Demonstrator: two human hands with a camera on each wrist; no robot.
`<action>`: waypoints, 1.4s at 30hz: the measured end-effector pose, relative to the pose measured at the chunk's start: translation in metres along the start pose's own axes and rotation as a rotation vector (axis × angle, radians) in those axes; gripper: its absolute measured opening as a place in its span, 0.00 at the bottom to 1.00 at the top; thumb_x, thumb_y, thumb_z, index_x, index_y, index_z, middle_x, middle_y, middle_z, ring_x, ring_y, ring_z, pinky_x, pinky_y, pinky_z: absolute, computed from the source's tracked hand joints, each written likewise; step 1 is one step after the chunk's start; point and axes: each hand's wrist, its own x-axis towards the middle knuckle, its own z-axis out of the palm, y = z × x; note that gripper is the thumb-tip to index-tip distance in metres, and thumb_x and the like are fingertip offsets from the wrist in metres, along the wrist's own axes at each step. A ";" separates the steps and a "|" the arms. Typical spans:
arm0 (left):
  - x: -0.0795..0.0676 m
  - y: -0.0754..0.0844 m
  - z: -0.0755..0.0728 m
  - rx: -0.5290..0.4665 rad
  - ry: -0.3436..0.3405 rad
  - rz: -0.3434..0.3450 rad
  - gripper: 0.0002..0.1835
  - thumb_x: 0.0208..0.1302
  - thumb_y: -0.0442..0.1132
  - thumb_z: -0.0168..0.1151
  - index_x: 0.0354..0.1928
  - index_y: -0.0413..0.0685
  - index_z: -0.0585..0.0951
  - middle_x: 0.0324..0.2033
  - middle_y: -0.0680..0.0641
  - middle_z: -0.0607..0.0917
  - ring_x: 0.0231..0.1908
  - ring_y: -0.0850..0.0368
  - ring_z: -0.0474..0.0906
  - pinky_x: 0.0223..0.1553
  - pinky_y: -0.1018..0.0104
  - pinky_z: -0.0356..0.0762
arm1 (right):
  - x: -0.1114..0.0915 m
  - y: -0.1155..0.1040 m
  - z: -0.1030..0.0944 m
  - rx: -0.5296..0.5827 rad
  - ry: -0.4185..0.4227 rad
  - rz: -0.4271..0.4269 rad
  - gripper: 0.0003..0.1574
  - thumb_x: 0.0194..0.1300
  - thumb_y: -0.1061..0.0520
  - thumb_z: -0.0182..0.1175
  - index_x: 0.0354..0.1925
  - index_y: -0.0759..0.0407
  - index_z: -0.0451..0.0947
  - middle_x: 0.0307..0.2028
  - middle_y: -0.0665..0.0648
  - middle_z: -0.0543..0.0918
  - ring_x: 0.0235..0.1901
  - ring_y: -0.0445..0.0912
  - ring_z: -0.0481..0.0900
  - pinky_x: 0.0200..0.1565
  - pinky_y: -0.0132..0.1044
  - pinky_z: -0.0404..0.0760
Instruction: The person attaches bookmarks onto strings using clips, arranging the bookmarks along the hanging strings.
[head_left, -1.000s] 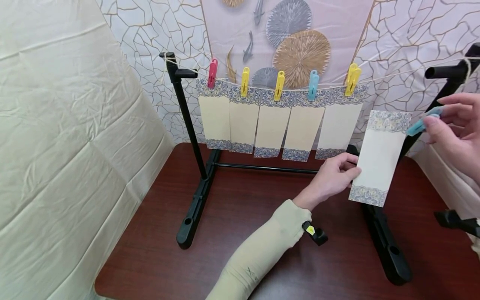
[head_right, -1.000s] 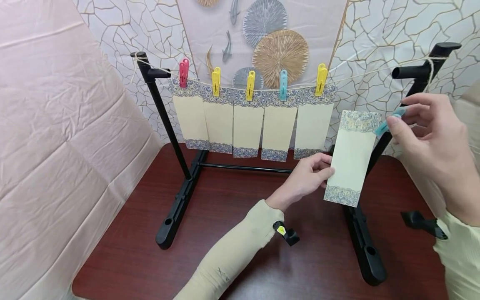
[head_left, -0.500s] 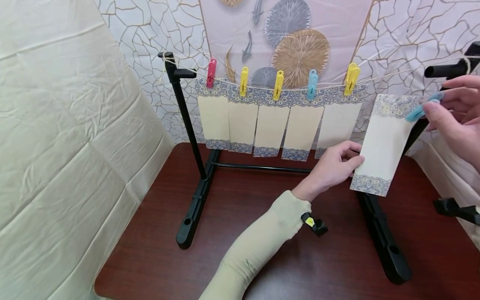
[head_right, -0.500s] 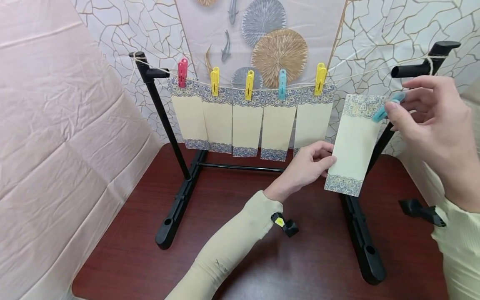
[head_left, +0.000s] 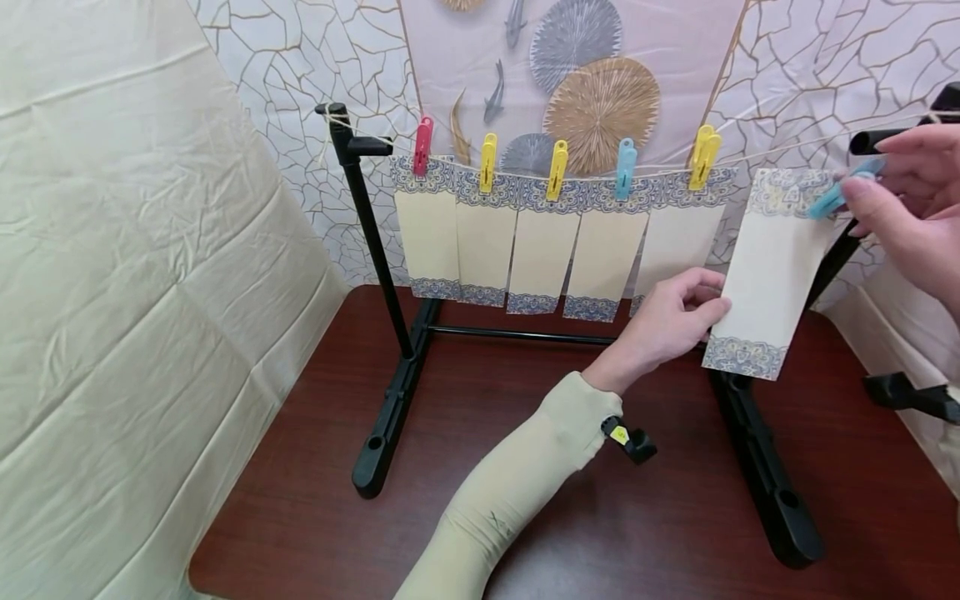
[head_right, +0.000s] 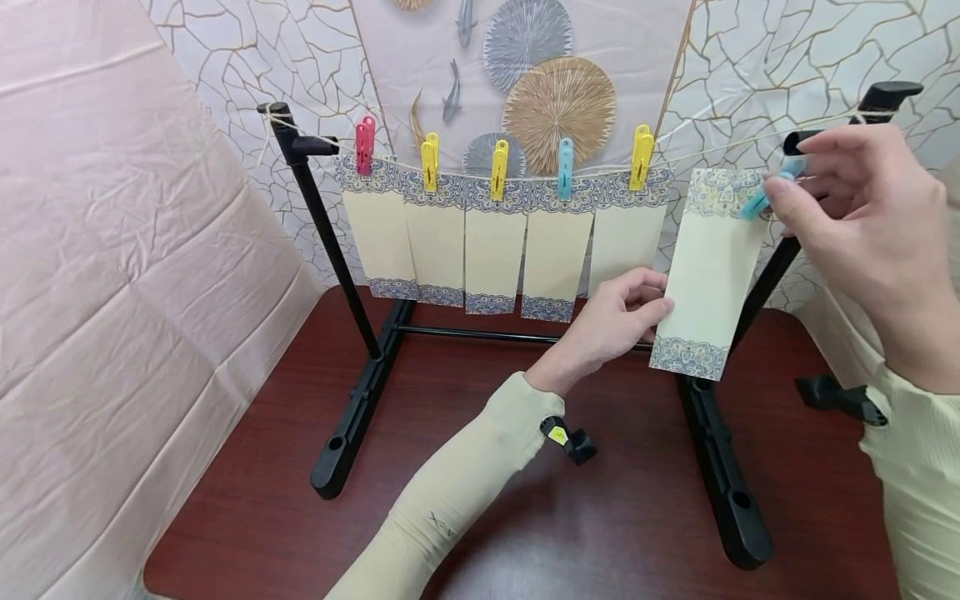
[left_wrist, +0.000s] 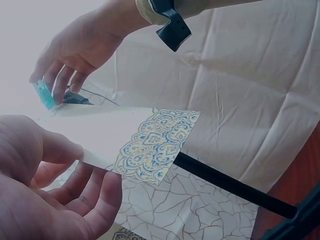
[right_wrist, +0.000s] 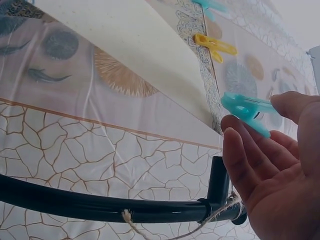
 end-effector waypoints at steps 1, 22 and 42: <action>0.000 0.001 0.000 0.001 0.002 -0.001 0.13 0.71 0.37 0.57 0.56 0.49 0.78 0.38 0.53 0.84 0.29 0.69 0.77 0.30 0.77 0.79 | 0.002 0.000 0.000 -0.001 -0.004 -0.012 0.25 0.62 0.70 0.60 0.56 0.55 0.72 0.36 0.34 0.85 0.21 0.25 0.78 0.26 0.14 0.73; 0.007 0.008 0.000 0.027 0.022 -0.008 0.13 0.71 0.38 0.58 0.55 0.50 0.79 0.37 0.53 0.85 0.26 0.66 0.78 0.29 0.76 0.79 | 0.040 -0.007 0.008 -0.255 0.008 -0.126 0.20 0.72 0.62 0.53 0.61 0.56 0.71 0.53 0.35 0.81 0.42 0.22 0.75 0.37 0.08 0.68; 0.013 0.006 -0.002 0.109 0.040 0.047 0.12 0.70 0.38 0.58 0.54 0.49 0.79 0.37 0.53 0.85 0.26 0.68 0.78 0.30 0.80 0.76 | 0.057 -0.009 0.016 -0.154 -0.121 -0.143 0.21 0.71 0.70 0.48 0.58 0.59 0.74 0.43 0.30 0.82 0.23 0.26 0.74 0.27 0.13 0.72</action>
